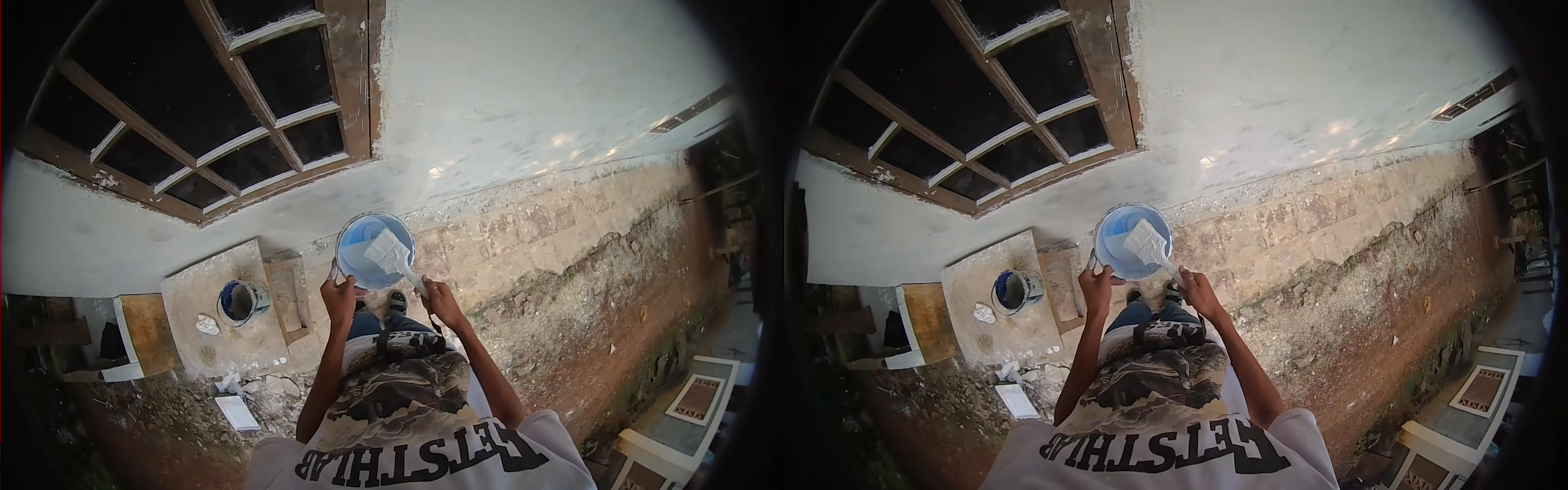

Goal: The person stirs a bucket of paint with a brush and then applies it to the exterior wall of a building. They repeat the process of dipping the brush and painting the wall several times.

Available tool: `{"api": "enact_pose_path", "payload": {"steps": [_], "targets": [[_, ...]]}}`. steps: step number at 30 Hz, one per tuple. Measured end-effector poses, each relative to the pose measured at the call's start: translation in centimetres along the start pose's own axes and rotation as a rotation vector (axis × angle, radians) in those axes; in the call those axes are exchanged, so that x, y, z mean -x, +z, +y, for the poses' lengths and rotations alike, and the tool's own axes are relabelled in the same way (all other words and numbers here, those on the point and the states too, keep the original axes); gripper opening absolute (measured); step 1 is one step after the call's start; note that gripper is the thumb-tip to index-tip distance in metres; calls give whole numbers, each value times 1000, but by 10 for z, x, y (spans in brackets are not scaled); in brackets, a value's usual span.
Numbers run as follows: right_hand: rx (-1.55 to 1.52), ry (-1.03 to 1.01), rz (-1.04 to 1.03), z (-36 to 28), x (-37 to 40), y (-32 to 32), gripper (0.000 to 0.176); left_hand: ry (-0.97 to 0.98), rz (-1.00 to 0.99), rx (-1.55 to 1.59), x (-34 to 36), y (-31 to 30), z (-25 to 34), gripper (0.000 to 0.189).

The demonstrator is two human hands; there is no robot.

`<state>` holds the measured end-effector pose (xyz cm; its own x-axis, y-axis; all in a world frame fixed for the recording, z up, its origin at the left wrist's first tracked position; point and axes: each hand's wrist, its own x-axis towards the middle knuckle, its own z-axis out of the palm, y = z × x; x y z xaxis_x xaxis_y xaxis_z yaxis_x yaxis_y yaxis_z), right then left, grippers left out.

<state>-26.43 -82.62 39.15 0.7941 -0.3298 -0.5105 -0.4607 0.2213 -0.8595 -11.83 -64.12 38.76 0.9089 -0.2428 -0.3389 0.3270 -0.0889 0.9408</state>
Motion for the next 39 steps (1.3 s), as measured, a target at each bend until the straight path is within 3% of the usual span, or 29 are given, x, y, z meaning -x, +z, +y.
{"api": "enact_pose_path", "payload": {"steps": [6, 14, 17, 24, 35, 37, 39], "targets": [[-169, 196, 4, -18, 4, 25, 44, -9, -56, -70, -9, -24, 9, 48], [-151, 57, 75, -23, 24, 70, 40, -38, -160, -115, -16, -53, 16, 48], [404, -357, 303, -18, 32, 84, 23, -27, -172, -41, -19, -59, 21, 50], [894, -471, 416, -18, 41, 82, 15, -67, -241, 11, -26, -65, 29, 53], [862, -403, 500, 0, 48, 70, 16, -111, -307, -6, -32, -45, 20, 42], [821, -424, 509, 0, 49, 62, 16, -114, -299, 104, -34, -37, 17, 30], [843, -431, 516, 1, 47, 52, 16, -104, -319, 35, -35, -26, 17, 30]]}}
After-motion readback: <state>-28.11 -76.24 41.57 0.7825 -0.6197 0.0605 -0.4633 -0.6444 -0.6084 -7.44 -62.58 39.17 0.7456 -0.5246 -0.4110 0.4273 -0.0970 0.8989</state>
